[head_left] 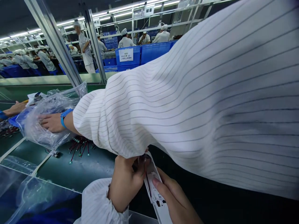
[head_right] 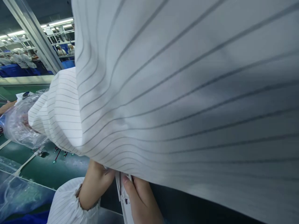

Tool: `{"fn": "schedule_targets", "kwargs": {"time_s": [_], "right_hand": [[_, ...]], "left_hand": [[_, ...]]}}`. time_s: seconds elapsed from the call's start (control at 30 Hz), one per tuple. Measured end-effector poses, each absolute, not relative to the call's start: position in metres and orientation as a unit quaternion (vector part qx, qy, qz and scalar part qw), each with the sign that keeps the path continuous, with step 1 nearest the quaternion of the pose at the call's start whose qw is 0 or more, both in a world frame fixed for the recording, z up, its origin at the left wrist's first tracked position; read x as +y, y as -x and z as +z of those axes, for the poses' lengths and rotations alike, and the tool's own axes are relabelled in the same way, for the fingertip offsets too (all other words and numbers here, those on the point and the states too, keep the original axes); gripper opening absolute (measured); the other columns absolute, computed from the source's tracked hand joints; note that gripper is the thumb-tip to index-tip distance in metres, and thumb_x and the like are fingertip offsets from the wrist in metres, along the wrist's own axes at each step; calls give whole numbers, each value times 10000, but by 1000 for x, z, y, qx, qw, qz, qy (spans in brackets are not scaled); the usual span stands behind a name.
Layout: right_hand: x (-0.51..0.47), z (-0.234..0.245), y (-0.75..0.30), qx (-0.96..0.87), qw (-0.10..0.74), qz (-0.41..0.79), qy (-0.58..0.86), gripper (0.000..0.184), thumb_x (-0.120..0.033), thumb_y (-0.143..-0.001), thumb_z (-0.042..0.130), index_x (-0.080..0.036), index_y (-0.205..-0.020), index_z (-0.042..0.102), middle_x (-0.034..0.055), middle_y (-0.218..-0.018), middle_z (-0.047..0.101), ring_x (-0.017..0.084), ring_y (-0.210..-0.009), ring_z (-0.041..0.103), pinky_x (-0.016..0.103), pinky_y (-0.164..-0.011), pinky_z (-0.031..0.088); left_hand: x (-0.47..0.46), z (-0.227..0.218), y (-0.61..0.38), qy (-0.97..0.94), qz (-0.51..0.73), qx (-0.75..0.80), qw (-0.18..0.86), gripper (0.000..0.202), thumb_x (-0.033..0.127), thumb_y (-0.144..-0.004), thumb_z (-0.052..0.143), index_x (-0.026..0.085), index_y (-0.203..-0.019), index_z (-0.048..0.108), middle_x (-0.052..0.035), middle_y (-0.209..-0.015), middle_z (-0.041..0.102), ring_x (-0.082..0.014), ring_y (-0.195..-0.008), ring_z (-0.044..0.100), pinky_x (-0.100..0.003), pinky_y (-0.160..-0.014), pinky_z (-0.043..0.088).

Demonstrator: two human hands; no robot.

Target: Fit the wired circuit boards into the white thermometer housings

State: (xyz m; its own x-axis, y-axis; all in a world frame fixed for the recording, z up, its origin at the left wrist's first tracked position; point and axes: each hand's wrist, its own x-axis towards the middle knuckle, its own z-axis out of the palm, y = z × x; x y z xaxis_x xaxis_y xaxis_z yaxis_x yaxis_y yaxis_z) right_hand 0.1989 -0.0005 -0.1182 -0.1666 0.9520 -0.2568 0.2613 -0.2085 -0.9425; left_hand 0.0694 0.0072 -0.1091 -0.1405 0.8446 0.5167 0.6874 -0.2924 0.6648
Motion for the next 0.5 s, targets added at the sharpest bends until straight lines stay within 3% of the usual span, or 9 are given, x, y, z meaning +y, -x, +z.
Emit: {"fn": "schedule_targets", "kwargs": {"time_s": [0.13, 0.3, 0.4, 0.5], "right_hand": [[10, -128, -202, -683, 309, 435, 499, 293, -357, -752, 519, -238, -1007, 600, 61, -890, 666, 249, -881, 609, 355, -772, 500], [24, -145, -200, -792, 353, 199, 458, 154, -200, -745, 475, -210, -832, 602, 68, -713, 637, 230, -654, 615, 393, -650, 517], [24, -149, -198, -818, 338, 160, 437, 197, -96, -735, 423, -174, -777, 599, 88, -734, 618, 215, -638, 611, 348, -566, 522], [22, -149, -197, -825, 335, 155, 428, 226, -63, -750, 416, -144, -804, 621, 103, -788, 600, 197, -667, 613, 298, -547, 516]], "left_hand": [[1, -116, -65, -642, 460, 603, 113, 277, 95, -701, 475, 196, -904, 633, -56, -860, 692, -211, -818, 623, -342, -726, 498], [3, -124, -67, -633, 421, 603, 244, 256, 87, -712, 493, 223, -833, 672, -20, -766, 684, -159, -630, 618, -277, -580, 505], [7, -128, -67, -633, 402, 599, 280, 213, 94, -709, 519, 186, -796, 690, -41, -759, 674, -159, -645, 621, -272, -580, 513], [7, -128, -64, -643, 382, 579, 324, 262, 93, -707, 519, 173, -901, 677, -67, -866, 678, -162, -721, 633, -266, -613, 530]]}}
